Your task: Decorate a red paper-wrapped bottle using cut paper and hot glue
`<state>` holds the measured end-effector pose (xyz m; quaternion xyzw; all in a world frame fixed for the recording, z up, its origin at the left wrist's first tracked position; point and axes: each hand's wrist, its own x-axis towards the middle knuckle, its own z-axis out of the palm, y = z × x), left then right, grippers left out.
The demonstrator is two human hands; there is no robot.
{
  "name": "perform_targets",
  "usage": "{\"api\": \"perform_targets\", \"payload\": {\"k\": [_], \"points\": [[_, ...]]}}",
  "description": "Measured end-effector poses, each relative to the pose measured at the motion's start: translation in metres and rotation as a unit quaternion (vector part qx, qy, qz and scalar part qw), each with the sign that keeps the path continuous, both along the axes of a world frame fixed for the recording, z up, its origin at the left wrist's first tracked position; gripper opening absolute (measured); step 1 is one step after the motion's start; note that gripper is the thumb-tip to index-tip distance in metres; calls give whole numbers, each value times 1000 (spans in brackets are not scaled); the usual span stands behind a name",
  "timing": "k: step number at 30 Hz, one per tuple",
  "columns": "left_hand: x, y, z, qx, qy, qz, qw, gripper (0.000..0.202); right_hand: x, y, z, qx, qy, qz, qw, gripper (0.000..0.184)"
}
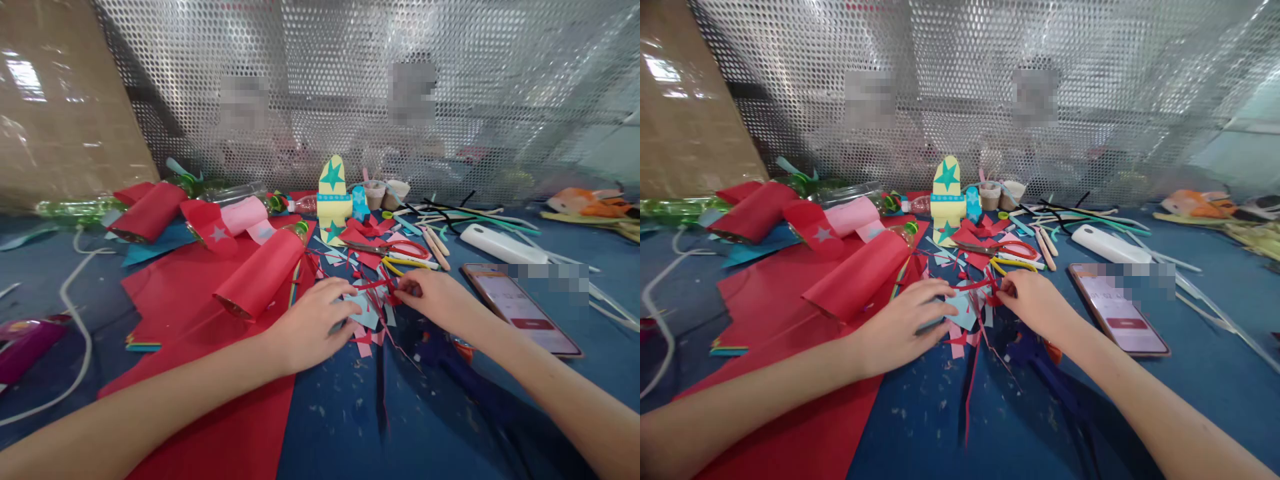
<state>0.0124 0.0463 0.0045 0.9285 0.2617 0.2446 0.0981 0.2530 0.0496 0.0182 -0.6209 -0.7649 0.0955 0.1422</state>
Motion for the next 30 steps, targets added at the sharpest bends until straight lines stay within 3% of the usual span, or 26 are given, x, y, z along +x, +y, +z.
{"api": "perform_targets", "payload": {"k": [6, 15, 19, 22, 25, 30], "points": [[4, -8, -12, 32, 24, -44, 998, 25, 4, -3, 7, 18, 30, -51, 998, 10], [5, -10, -9, 97, 21, -58, 993, 24, 9, 0, 10, 52, 81, -57, 994, 9], [4, -9, -9, 107, -37, -41, 993, 21, 7, 1, 9, 88, 99, -62, 989, 5], [3, -9, -9, 62, -127, 31, 989, 15, 5, 0, 8, 110, 117, -57, 985, 7], [2, -8, -7, -29, -215, 112, 970, 16, 2, -3, 10, 131, 137, -49, 981, 12], [2, -5, -4, -173, -268, 140, 937, 19, -3, -12, 14, 179, 147, -14, 973, 14]]}}
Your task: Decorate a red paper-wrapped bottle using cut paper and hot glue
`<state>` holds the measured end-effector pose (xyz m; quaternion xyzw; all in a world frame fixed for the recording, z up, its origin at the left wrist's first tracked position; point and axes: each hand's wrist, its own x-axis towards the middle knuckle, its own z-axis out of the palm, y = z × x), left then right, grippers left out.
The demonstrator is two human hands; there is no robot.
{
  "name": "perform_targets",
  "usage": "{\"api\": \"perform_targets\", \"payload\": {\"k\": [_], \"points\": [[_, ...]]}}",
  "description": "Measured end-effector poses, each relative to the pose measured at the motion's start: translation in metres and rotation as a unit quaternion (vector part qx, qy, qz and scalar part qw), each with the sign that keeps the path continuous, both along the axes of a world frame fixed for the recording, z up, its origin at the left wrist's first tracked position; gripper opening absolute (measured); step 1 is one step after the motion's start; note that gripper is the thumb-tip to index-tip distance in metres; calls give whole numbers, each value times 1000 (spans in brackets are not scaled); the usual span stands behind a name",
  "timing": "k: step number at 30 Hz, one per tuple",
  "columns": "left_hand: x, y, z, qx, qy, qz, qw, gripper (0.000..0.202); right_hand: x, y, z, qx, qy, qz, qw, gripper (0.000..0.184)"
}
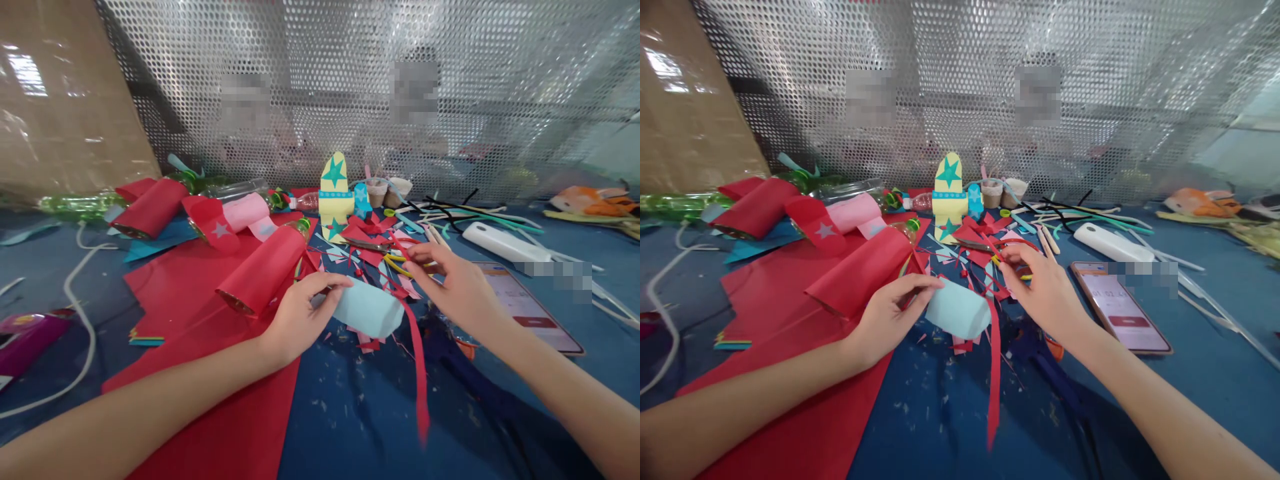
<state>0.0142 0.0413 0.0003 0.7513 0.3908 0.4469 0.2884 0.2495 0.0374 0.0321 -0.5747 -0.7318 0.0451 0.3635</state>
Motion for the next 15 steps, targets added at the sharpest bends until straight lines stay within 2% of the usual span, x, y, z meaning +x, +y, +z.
{"api": "perform_targets", "payload": {"k": [3, 6, 8, 12, 15], "points": [[1, 0, 0, -82, -48, -9, 995, 19, -3, -3, 2, 7, -14, 14, 1000, 11], [3, 1, -1, -126, -99, -28, 987, 18, -6, -5, 3, -7, -13, 19, 1000, 11], [4, 2, -1, -127, -113, -36, 985, 16, -6, -5, 4, -21, -6, 22, 1000, 13], [4, 2, 1, -71, -101, -48, 991, 5, -4, -5, 5, -60, 4, 43, 997, 19], [3, -2, 4, -123, -106, -75, 984, 10, -3, -4, 4, -122, 43, 69, 989, 21]]}}
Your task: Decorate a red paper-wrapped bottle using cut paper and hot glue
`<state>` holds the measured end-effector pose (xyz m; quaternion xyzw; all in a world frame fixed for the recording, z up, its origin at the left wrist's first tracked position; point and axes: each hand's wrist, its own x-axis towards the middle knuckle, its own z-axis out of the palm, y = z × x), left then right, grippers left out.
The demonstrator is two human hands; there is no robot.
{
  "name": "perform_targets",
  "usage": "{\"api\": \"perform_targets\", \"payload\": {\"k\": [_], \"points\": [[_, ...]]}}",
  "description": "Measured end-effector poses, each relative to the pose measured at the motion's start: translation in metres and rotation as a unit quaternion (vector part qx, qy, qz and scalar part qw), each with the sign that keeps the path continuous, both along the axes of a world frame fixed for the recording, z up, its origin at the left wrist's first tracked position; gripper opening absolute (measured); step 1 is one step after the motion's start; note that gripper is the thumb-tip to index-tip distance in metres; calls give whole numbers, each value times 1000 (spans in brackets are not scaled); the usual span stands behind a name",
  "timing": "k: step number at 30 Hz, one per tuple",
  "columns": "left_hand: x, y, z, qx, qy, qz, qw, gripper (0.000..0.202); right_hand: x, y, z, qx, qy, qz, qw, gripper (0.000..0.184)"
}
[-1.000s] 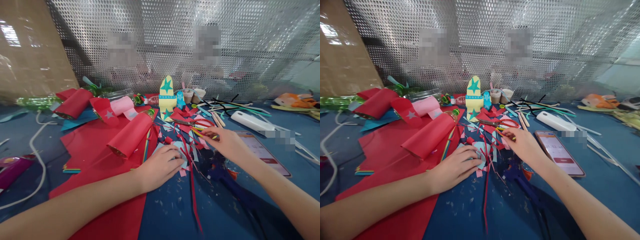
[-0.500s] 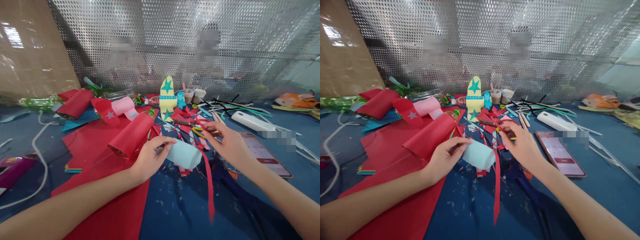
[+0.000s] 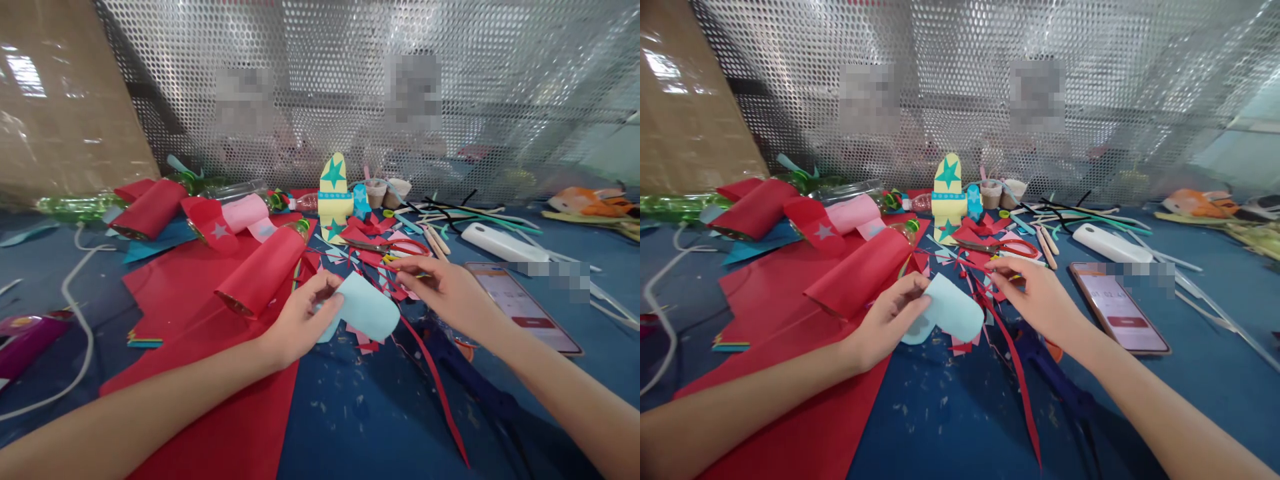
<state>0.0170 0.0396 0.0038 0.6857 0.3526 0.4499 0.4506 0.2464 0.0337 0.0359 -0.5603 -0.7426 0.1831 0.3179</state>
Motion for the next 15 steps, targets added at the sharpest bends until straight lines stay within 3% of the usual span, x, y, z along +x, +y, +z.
{"api": "perform_targets", "payload": {"k": [4, 7, 9, 13, 15], "points": [[0, -5, 2, -41, 32, -56, 997, 7, -2, 1, 1, -49, 44, 5, 998, 17], [0, -7, 1, 11, 129, -107, 986, 15, -4, -1, 6, -55, 39, 2, 998, 14], [2, -8, -2, 84, 199, -120, 969, 21, -4, -1, 7, -57, 43, 4, 997, 15], [3, -10, -7, 250, 239, -69, 936, 24, -3, 0, 6, -71, 52, 27, 996, 17], [3, -11, -8, 240, 223, -46, 944, 24, -4, -1, 5, -93, 53, 49, 993, 16]]}}
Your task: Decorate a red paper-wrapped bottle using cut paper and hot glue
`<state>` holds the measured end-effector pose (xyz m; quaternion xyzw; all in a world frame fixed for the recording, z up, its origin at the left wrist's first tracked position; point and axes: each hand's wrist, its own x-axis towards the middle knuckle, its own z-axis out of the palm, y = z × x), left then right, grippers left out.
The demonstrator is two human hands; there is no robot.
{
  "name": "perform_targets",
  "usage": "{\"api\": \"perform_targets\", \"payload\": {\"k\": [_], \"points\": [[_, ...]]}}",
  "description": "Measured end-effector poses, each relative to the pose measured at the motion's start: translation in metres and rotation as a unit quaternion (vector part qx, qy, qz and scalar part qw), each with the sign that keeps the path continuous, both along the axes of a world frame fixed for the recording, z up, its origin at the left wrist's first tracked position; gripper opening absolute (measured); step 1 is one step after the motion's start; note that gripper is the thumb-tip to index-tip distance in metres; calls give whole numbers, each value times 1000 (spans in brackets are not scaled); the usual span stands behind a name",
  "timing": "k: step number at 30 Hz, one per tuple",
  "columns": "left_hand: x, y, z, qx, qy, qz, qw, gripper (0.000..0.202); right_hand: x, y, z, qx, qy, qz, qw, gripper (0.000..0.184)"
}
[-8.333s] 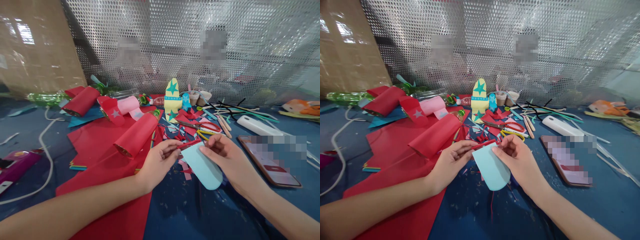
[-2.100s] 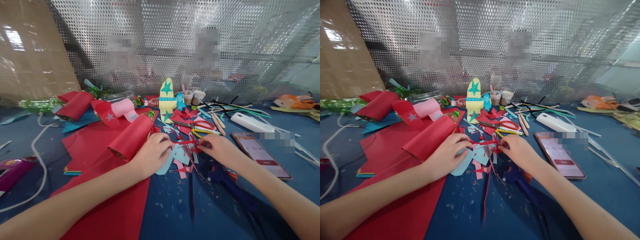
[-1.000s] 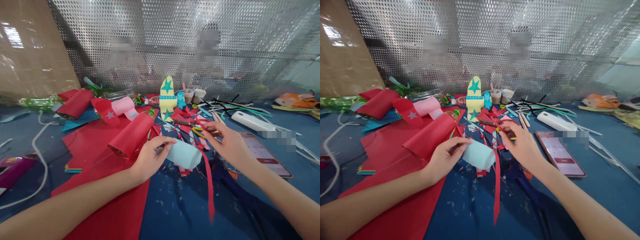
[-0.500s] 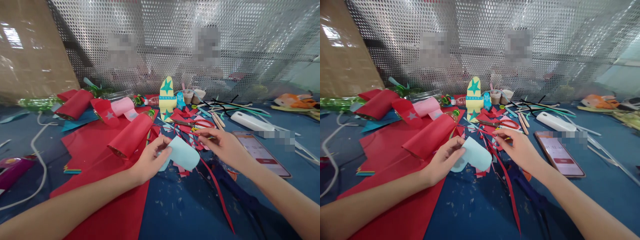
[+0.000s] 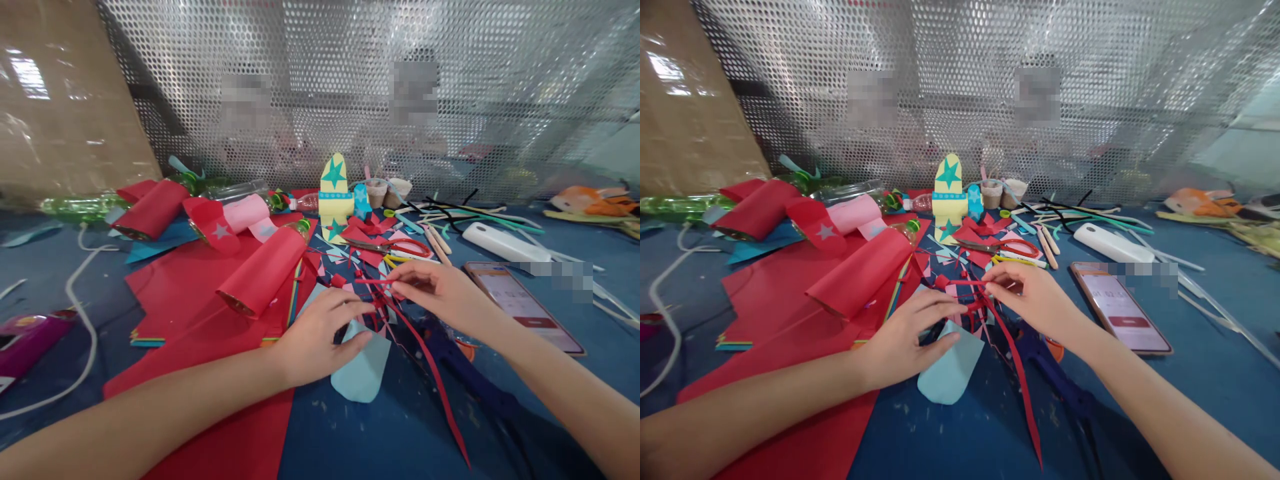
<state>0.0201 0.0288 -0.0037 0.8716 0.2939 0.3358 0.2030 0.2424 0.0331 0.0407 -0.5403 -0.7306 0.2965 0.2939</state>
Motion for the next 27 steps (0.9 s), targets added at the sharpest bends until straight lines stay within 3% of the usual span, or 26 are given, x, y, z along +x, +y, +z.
{"api": "perform_targets", "payload": {"k": [6, 15, 17, 21, 27], "points": [[0, 6, 1, -222, -130, 65, 964, 15, -4, -9, 5, -72, 8, 65, 995, 12], [-1, 9, 8, -251, -236, 85, 935, 9, -4, -20, 16, -19, -11, 0, 1000, 21], [-3, 10, 13, -236, -276, 122, 924, 12, 7, -28, 10, 33, -74, -47, 996, 26], [-4, 14, 17, -222, -319, 166, 907, 19, 37, -55, -13, 146, -258, -133, 946, 39], [-2, 17, 9, -263, -317, 161, 897, 17, 56, -82, -41, 101, -271, -51, 956, 33]]}}
